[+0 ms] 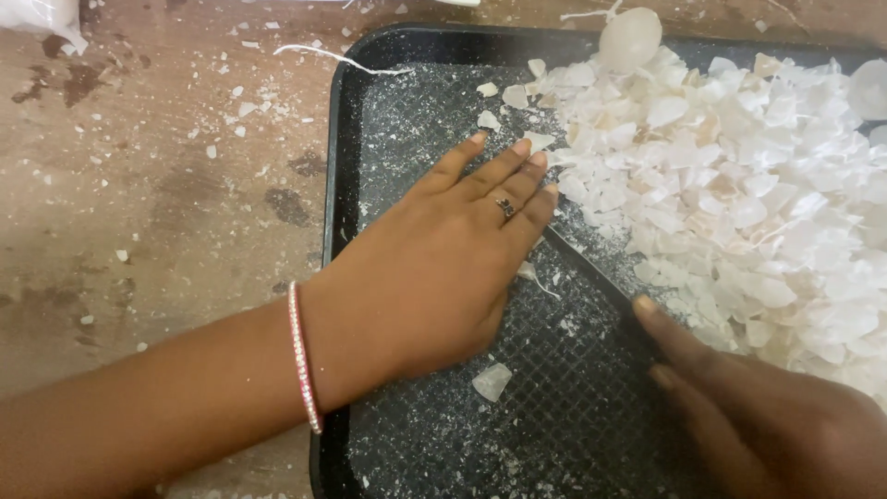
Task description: Using a knife to break eggshells into smaller pieces on a tray.
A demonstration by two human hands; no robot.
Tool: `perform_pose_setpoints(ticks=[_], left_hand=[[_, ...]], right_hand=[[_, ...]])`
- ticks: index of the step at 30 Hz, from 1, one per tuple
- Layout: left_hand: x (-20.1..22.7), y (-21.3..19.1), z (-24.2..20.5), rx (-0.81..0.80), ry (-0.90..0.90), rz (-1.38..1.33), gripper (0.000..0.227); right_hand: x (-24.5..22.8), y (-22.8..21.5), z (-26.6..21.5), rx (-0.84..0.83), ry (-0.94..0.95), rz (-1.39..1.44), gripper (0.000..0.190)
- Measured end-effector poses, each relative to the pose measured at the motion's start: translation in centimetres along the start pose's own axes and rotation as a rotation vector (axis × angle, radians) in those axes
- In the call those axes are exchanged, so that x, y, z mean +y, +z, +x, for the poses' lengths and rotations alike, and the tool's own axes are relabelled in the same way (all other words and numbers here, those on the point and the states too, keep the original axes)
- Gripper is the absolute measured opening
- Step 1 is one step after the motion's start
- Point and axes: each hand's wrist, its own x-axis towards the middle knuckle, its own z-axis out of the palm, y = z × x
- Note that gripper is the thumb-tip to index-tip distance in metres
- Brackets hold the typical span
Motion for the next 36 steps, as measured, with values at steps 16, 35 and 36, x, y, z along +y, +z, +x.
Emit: perform_pose_setpoints(ticks=[16, 35, 36], left_hand=[[-2.0, 0.8, 0.1, -0.068, 0.016, -0.102, 0.050], [-2.1, -0.6, -0.9, 0.428, -0.136, -0.347, 0.027], [-2.1, -0.5, -1.0, 0.408, -0.159, -0.343, 0.028]], right_hand=[[-2.2, -1.4, 0.4, 0.168, -0.132, 0.115, 0.061], [-0.8, -1.0, 0.2, 0.241, -0.226, -0.012, 0.056], [-0.8, -1.3, 0.3, 0.222, -0.089, 0.027, 0.048]])
